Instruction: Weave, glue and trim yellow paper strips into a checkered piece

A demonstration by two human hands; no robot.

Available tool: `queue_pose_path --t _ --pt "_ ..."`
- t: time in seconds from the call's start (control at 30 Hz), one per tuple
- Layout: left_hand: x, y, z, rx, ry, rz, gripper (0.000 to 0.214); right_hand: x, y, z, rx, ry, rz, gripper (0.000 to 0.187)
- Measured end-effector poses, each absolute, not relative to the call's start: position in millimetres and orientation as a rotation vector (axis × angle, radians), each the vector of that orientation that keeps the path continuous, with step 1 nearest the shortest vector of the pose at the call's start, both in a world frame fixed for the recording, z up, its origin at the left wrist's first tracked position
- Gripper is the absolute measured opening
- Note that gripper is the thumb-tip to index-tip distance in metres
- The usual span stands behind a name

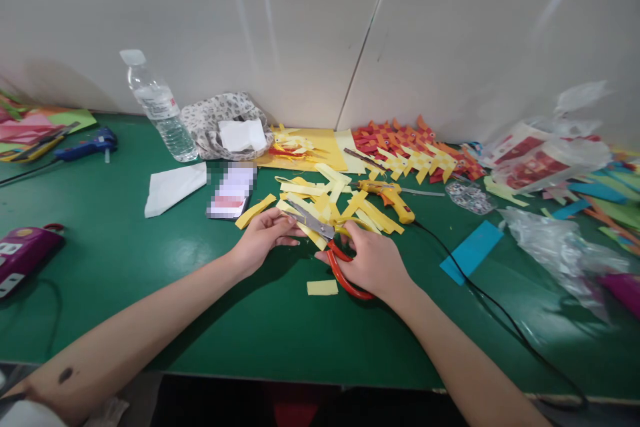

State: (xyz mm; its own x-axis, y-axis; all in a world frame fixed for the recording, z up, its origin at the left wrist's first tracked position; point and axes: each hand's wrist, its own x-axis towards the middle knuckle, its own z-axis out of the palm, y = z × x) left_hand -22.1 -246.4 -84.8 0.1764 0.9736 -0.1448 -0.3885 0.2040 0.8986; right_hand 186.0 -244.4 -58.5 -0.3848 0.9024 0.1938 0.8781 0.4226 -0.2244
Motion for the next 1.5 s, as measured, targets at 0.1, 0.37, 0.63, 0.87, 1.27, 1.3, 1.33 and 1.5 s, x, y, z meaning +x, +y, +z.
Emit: queue_pose_path --t 0.1,0.37,0.63,0.87,1.27,1.3,1.33,1.5 --pt "-22.3 -246.2 -84.9 0.841 0.880 1.143 0.023 185.4 -244.3 -59.0 -1.551 -2.391 0.129 0.041" --pt "-22.5 -246.3 -85.2 0.852 0.904 1.154 0.022 186.3 -244.2 -57.8 -1.570 -2.393 0.145 0.041" --pt "-23.1 -246.9 -86.6 0.889 0.923 1.162 0.026 187.2 -243.2 -58.9 -1.541 -2.403 0.103 0.041" --pt "-21.3 -247.2 -83.8 0.912 0.967 1.214 0.028 185.8 -243.5 -59.4 -1.587 -2.380 0.066 0.041" --pt "-22.4 -246.3 -88.1 0.928 0.931 1.193 0.023 185.3 -244.6 -59.8 -1.580 -2.389 0.170 0.038" --pt "-22.6 -246.2 -88.1 0.927 0.930 1.189 0.023 185.1 -244.5 -59.8 -1.581 -2.391 0.176 0.038" --pt "-22.7 -246.2 -88.0 0.925 0.929 1.187 0.023 185.1 -244.4 -59.8 -1.583 -2.392 0.179 0.038" --pt "-23.2 -246.3 -86.1 0.941 0.931 1.169 0.026 185.4 -243.4 -61.2 -1.596 -2.395 0.194 0.036"
